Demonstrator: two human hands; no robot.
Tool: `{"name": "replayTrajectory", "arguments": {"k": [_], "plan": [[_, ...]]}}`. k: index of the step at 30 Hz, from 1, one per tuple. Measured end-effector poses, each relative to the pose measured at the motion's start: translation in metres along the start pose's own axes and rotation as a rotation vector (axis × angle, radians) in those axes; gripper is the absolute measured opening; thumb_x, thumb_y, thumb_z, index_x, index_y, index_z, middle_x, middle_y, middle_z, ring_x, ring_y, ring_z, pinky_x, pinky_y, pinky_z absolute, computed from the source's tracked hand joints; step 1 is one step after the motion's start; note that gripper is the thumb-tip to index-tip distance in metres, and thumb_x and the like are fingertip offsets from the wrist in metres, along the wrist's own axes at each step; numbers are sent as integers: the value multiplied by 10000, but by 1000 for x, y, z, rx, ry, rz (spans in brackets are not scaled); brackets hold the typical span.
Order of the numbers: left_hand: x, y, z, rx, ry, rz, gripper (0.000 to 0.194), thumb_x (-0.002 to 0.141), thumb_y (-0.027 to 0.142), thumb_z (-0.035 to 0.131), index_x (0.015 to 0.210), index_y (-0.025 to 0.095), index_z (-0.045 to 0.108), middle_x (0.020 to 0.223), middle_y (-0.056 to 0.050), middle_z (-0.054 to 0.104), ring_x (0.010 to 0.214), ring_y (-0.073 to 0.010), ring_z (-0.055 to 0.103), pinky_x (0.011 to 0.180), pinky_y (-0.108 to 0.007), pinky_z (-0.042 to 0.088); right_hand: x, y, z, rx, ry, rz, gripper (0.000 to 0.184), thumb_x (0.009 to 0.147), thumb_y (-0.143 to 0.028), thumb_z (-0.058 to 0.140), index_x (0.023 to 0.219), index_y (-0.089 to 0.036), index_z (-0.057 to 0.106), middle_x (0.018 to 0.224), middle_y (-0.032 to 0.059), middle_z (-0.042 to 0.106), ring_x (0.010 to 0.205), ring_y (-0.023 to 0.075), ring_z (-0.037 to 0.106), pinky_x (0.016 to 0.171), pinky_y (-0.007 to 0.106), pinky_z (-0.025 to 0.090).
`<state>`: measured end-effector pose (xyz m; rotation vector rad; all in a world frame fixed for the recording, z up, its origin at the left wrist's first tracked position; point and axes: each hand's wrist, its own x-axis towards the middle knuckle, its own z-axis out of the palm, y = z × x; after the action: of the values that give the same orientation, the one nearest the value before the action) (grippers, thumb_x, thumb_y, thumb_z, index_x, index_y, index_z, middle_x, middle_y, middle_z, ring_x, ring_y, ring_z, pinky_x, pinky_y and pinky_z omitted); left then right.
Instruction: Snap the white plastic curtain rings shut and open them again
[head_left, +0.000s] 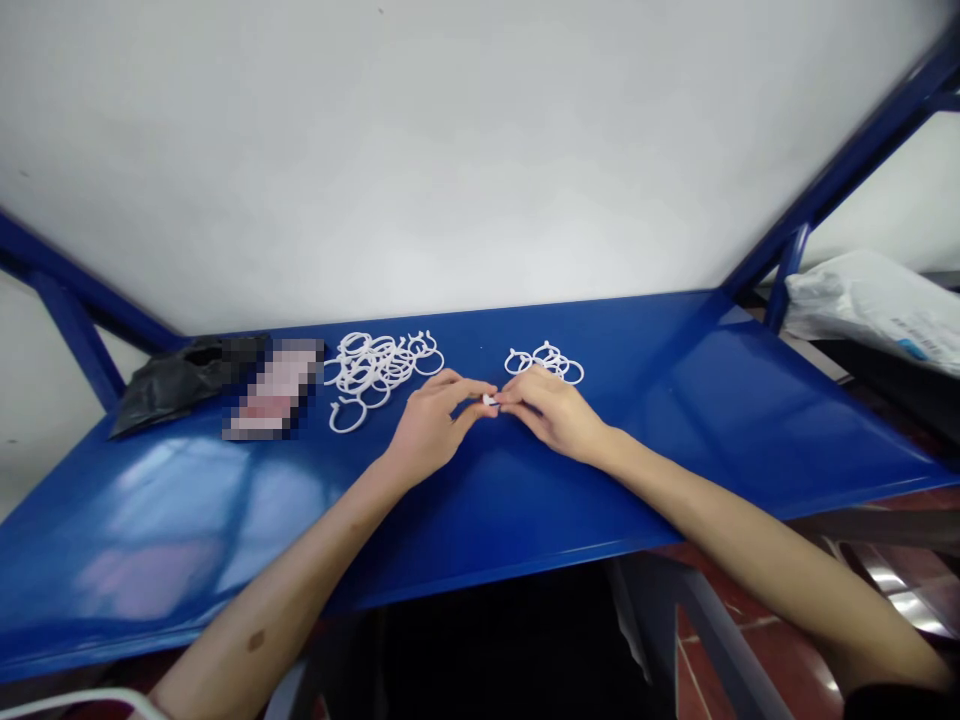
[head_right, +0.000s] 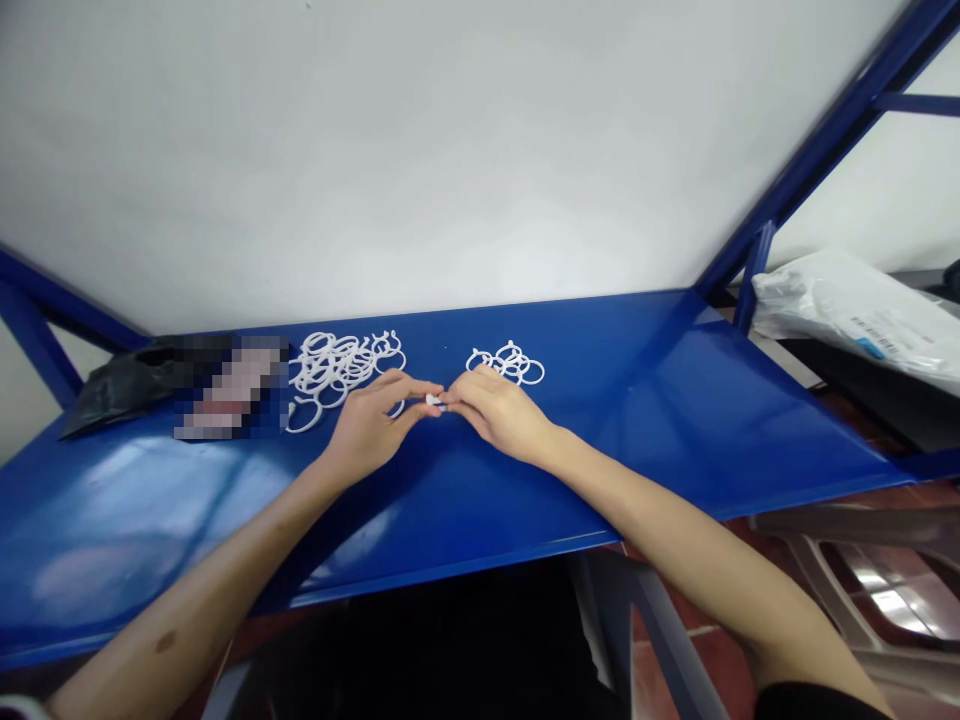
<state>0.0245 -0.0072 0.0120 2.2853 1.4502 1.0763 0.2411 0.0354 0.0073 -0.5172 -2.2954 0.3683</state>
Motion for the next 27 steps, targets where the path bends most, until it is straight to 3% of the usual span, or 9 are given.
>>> {"name": "replayTrajectory", "arguments": {"k": [3, 6, 13, 20, 27], "plan": [[6, -4, -12, 189, 4, 65, 273, 944, 349, 656, 1195, 242, 671, 1086, -59, 732, 1040, -231, 634, 958, -404, 513, 7, 9, -11, -71, 133, 127, 65, 988, -263, 599, 984, -250, 663, 970, 48, 723, 912, 210, 641, 834, 383, 537], [9, -15, -26, 374, -9, 31, 274, 964, 353, 606, 1191, 208, 657, 1159, -105, 682, 1132, -283, 591, 1032, -468, 462, 9, 28, -22, -165, 229, 228, 46, 958, -251, 635, 938, -237, 674, 933, 47, 709, 867, 208, 622, 794, 368, 529], [1, -38, -34, 475, -246, -88, 323, 929, 434, 581, 1118, 193, 684, 1066, -119, 672, 1092, -322, 591, 978, -491, 474, 7, 69, -25, -227, 106, 369, 101, 914, -163, 599, 899, -221, 680, 952, 57, 703, 913, 220, 630, 842, 393, 515], [2, -38, -33, 456, -318, -100, 349, 944, 424, 517, 1132, 190, 696, 1102, -126, 696, 1075, -326, 622, 971, -508, 476, 7, 65, -23, -215, 55, 343, 157, 886, -108, 582, 923, -206, 698, 973, 67, 712, 950, 230, 634, 855, 392, 514], [1, -46, -36, 468, -320, -78, 338, 862, 194, 464, 1114, 197, 689, 1117, -112, 703, 1083, -297, 629, 973, -476, 479, 5, 46, -26, -209, 102, 313, 142, 928, -175, 565, 927, -221, 699, 960, 66, 710, 947, 234, 637, 850, 399, 519]]}}
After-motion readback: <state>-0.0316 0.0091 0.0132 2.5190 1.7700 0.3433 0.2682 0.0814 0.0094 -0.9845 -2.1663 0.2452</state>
